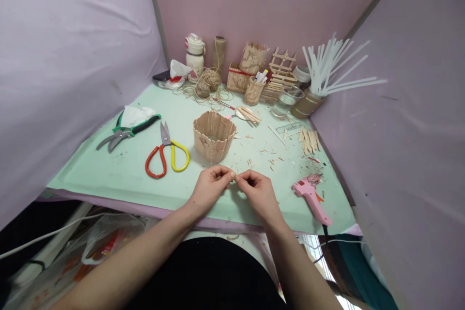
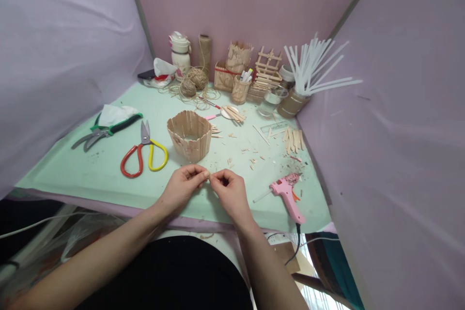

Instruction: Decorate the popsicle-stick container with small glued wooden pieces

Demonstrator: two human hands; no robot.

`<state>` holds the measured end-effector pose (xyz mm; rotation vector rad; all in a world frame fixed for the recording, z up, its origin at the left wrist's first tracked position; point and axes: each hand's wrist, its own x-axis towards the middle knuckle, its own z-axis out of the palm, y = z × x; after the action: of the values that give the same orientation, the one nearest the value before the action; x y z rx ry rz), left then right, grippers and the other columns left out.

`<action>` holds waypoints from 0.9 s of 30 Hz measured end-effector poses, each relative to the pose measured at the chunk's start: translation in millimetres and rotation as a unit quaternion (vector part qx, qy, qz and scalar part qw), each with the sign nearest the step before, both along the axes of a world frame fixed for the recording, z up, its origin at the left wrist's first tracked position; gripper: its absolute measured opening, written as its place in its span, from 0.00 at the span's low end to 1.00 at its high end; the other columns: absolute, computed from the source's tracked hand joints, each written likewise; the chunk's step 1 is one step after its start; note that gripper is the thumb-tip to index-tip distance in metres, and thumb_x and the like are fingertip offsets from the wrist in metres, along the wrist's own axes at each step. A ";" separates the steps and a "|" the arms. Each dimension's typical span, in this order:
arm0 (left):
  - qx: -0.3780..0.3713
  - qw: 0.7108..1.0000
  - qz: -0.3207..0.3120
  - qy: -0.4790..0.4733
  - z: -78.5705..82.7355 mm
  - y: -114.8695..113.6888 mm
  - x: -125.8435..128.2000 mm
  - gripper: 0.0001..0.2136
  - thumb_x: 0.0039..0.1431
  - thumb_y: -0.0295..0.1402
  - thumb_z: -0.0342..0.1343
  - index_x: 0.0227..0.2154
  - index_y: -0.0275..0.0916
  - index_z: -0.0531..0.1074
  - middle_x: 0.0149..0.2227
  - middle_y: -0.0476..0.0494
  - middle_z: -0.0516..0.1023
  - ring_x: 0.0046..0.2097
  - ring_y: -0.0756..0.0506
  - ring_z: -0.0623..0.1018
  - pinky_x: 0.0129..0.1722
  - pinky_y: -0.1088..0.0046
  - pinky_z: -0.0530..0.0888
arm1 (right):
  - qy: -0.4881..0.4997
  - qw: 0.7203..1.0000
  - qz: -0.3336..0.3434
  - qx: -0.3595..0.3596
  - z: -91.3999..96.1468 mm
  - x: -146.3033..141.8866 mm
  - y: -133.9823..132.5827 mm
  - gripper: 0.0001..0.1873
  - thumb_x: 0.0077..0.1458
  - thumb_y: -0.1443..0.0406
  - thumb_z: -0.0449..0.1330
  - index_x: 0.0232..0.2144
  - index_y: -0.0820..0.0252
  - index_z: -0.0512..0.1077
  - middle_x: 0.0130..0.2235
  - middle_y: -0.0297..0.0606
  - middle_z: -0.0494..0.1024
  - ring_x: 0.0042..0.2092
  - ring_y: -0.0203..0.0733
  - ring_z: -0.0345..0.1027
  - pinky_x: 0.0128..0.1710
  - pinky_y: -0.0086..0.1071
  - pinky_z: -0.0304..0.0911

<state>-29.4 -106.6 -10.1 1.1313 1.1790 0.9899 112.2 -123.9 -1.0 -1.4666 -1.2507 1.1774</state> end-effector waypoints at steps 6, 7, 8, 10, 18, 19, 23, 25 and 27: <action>-0.010 1.000 0.007 -0.014 -2.0 0.2 0.4 0.11 0.50 0.39 0.60 0.27 0.35 0.74 0.20 0.52 0.68 0.24 0.53 0.66 0.25 0.77 0.61 | 0.007 1.000 -0.004 0.003 -0.7 -0.5 0.4 0.12 0.48 0.58 0.63 0.24 0.62 0.75 0.24 0.34 0.74 0.28 0.36 0.63 0.30 0.29 0.58; -0.016 1.000 0.013 -0.023 -2.4 0.5 0.4 0.11 0.50 0.40 0.60 0.27 0.35 0.74 0.20 0.53 0.68 0.24 0.53 0.65 0.24 0.78 0.61 | 0.012 1.000 -0.003 0.003 -0.9 -0.3 0.4 0.12 0.48 0.58 0.63 0.25 0.62 0.76 0.26 0.35 0.76 0.29 0.37 0.64 0.32 0.30 0.59; -0.022 0.999 0.021 -0.035 -2.7 0.8 0.5 0.12 0.49 0.40 0.61 0.27 0.35 0.74 0.19 0.53 0.67 0.23 0.54 0.65 0.23 0.78 0.60 | 0.017 1.000 -0.004 0.004 -1.2 0.1 0.4 0.11 0.48 0.58 0.63 0.27 0.61 0.76 0.27 0.35 0.77 0.30 0.37 0.66 0.33 0.30 0.59; -0.034 0.997 0.037 -0.064 -2.4 1.4 0.9 0.12 0.48 0.41 0.62 0.27 0.35 0.74 0.19 0.53 0.67 0.22 0.54 0.64 0.22 0.79 0.59 | 0.024 1.000 -0.005 0.006 -1.7 1.0 0.5 0.11 0.49 0.58 0.62 0.29 0.61 0.77 0.29 0.36 0.78 0.32 0.39 0.67 0.35 0.31 0.60; -0.033 0.993 0.059 -0.096 -0.1 -0.5 3.0 0.12 0.45 0.39 0.64 0.26 0.35 0.76 0.19 0.52 0.67 0.23 0.55 0.64 0.21 0.80 0.59 | 0.033 0.999 -0.024 0.013 -5.6 -0.9 0.6 0.11 0.47 0.58 0.63 0.26 0.61 0.76 0.25 0.34 0.75 0.28 0.36 0.63 0.30 0.29 0.58; -0.033 0.993 0.059 -0.095 -0.1 -0.9 2.9 0.12 0.45 0.39 0.65 0.27 0.35 0.77 0.19 0.52 0.68 0.23 0.54 0.64 0.21 0.79 0.59 | 0.033 0.999 -0.026 0.016 -6.1 -1.3 0.6 0.11 0.47 0.58 0.63 0.25 0.61 0.75 0.25 0.33 0.74 0.27 0.35 0.62 0.29 0.29 0.57; -0.033 0.994 0.057 -0.089 0.5 -2.0 1.4 0.13 0.45 0.40 0.65 0.28 0.34 0.79 0.20 0.48 0.71 0.23 0.53 0.65 0.21 0.79 0.61 | 0.031 0.999 -0.033 0.024 -7.8 -1.6 0.4 0.12 0.48 0.58 0.63 0.25 0.62 0.74 0.24 0.32 0.72 0.26 0.34 0.60 0.28 0.28 0.56; -0.028 0.995 0.055 -0.081 0.9 -2.9 0.8 0.13 0.46 0.40 0.64 0.30 0.35 0.80 0.20 0.48 0.72 0.23 0.53 0.66 0.21 0.78 0.62 | 0.032 0.999 -0.035 0.027 -9.0 -1.3 0.5 0.12 0.48 0.57 0.63 0.25 0.62 0.74 0.24 0.32 0.72 0.26 0.34 0.60 0.27 0.28 0.56; -0.020 0.996 0.053 -0.067 1.2 -4.2 0.5 0.13 0.47 0.40 0.63 0.32 0.35 0.80 0.20 0.48 0.72 0.23 0.53 0.67 0.21 0.78 0.63 | 0.030 0.998 -0.038 0.031 -10.5 -1.0 0.6 0.12 0.48 0.57 0.63 0.25 0.62 0.74 0.24 0.33 0.72 0.26 0.34 0.60 0.27 0.28 0.56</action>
<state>-28.9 -110.8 -9.0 0.9643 1.1548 1.1006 111.1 -123.3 -11.5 -1.4114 -1.1706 1.1148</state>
